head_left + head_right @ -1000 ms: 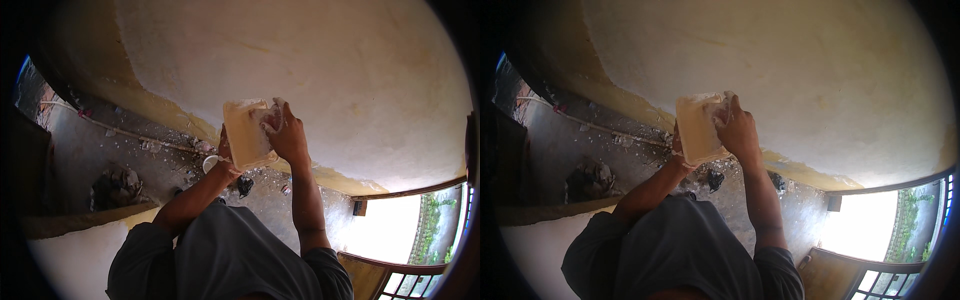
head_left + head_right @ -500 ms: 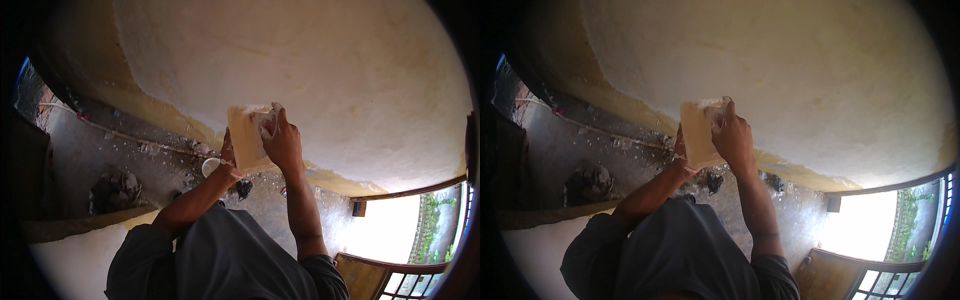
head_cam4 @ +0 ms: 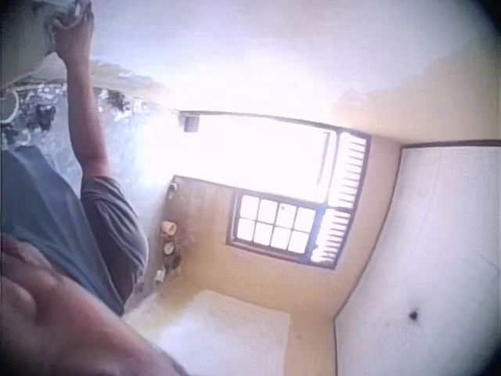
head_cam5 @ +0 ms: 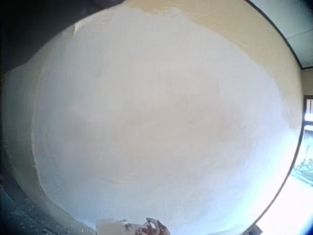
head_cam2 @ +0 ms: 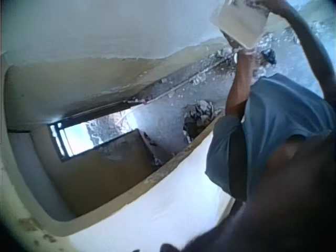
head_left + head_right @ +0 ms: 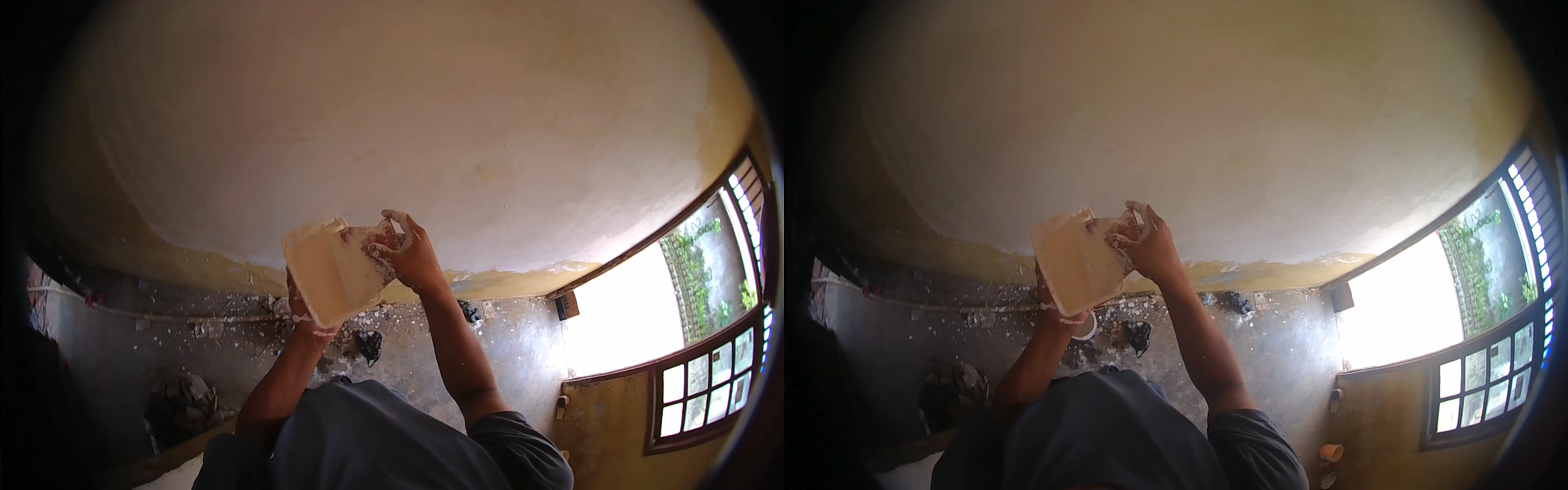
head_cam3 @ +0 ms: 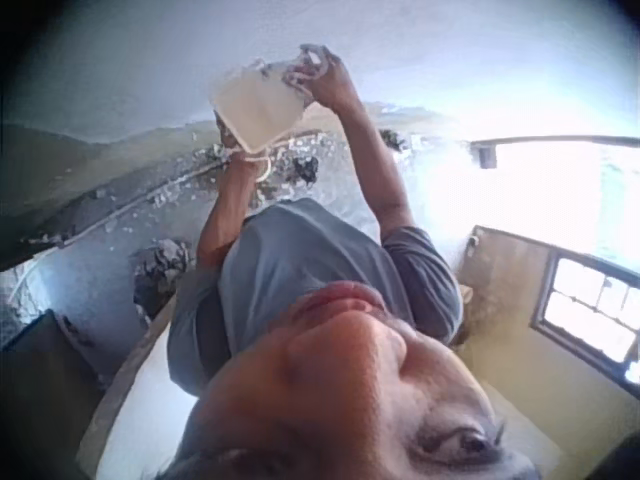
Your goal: The person applies a white plaster or filler material to an indoor wall using a spreader. The person periodically scrapes more material from a rectangular container and smooths it onto different sections of the wall.
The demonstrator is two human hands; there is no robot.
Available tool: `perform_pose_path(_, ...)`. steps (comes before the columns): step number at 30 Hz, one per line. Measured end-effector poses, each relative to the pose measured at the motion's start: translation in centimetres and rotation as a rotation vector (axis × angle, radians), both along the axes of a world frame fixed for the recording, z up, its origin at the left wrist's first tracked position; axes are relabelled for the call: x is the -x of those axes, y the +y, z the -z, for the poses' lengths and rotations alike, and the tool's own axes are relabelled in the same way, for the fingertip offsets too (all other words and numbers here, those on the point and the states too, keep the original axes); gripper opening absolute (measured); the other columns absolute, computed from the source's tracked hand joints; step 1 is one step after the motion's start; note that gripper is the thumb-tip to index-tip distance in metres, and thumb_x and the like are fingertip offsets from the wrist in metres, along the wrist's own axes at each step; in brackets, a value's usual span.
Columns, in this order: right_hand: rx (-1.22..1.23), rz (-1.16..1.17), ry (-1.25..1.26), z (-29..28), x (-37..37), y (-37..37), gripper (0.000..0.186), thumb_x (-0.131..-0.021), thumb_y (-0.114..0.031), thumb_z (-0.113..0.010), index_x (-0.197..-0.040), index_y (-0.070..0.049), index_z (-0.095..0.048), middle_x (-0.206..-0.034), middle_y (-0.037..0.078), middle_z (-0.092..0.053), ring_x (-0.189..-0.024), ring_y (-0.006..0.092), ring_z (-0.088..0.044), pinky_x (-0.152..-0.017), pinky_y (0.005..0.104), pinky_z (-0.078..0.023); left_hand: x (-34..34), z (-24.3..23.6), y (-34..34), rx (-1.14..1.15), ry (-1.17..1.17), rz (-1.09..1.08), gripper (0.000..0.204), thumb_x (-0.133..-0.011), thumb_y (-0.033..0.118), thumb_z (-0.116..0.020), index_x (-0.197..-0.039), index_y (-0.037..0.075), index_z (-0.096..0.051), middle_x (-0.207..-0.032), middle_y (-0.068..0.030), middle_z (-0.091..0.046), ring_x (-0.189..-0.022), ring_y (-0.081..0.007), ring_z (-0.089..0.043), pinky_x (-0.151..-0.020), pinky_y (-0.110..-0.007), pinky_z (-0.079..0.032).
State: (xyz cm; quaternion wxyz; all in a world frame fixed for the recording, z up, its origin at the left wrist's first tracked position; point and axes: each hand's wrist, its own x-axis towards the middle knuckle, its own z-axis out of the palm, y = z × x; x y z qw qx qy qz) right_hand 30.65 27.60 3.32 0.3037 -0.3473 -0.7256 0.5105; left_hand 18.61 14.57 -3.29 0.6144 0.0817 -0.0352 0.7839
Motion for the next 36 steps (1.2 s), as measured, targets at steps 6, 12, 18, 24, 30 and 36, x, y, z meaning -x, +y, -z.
perform_pose_path(6, 0.239, 0.124, 0.262, 0.7, -6.5, 4.7, 0.045, -0.084, 0.0, -0.065, -0.126, 0.004, -0.048, -0.1, 0.012, -0.065, -0.095, 0.0201, -0.066, -0.078, 0.0319, -0.058, -0.2, 2.1, 0.0, 0.026, 0.078, 0.031, 0.062, -0.093, 0.053, -0.046, -0.143, 0.018, -0.038, -0.136, -0.0093, -0.051, -0.121, -0.0337, -0.053, -0.093, -0.059, -0.049)
perform_pose_path(12, 0.094, 0.317, 0.682, -12.9, -14.1, 12.2, 0.022, -0.087, -0.009, -0.062, -0.107, -0.002, -0.055, -0.102, 0.011, -0.062, -0.09, 0.0216, -0.065, -0.068, 0.033, -0.058, 0.3, 3.7, -0.9, 0.052, 0.135, 0.007, 0.063, -0.092, 0.051, -0.049, -0.143, 0.017, -0.038, -0.136, -0.0101, -0.051, -0.121, -0.035, -0.054, -0.091, -0.062, -0.049)
perform_pose_path(18, -0.864, 0.868, 0.325, -31.3, -13.5, 14.6, 0.024, -0.087, -0.01, -0.061, -0.11, -0.004, -0.056, -0.097, 0.015, -0.069, -0.081, 0.0264, -0.069, -0.066, 0.0355, -0.055, 2.0, 4.8, -2.7, 0.077, 0.216, -0.058, 0.063, -0.091, 0.05, -0.051, -0.143, 0.017, -0.037, -0.136, -0.0108, -0.051, -0.12, -0.0362, -0.054, -0.088, -0.064, -0.05)
perform_pose_path(24, -1.53, 0.97, -0.624, -30.2, -10.5, 21.3, 0.031, -0.089, -0.016, -0.055, -0.118, -0.011, -0.061, -0.092, 0.015, -0.069, -0.082, 0.034, -0.068, -0.07, 0.0411, -0.057, 2.3, 6.4, -2.5, 0.095, 0.171, -0.038, 0.069, -0.087, 0.053, -0.057, -0.142, 0.017, -0.038, -0.135, -0.0119, -0.051, -0.118, -0.0387, -0.055, -0.085, -0.07, -0.049)
perform_pose_path(30, -1.171, 0.775, -0.551, -24.6, -10.7, 17.0, 0.031, -0.09, -0.019, -0.054, -0.118, -0.008, -0.059, -0.089, 0.019, -0.068, -0.085, 0.0395, -0.066, -0.072, 0.0475, -0.054, 3.9, 7.6, -3.3, 0.09, 0.161, -0.059, 0.07, -0.086, 0.057, -0.056, -0.14, 0.015, -0.04, -0.133, -0.0132, -0.053, -0.115, -0.0399, -0.057, -0.084, -0.067, -0.05)
perform_pose_path(36, -0.813, 1.195, -0.016, -30.3, -17.3, 19.6, 0.037, -0.086, -0.026, -0.06, -0.117, -0.005, -0.059, -0.108, 0.019, -0.066, -0.104, 0.035, -0.062, -0.09, 0.0467, -0.049, 4.1, 7.0, -2.6, 0.075, 0.208, -0.011, 0.071, -0.085, 0.059, -0.056, -0.138, 0.014, -0.043, -0.129, -0.0147, -0.056, -0.11, -0.0415, -0.059, -0.083, -0.066, -0.051)
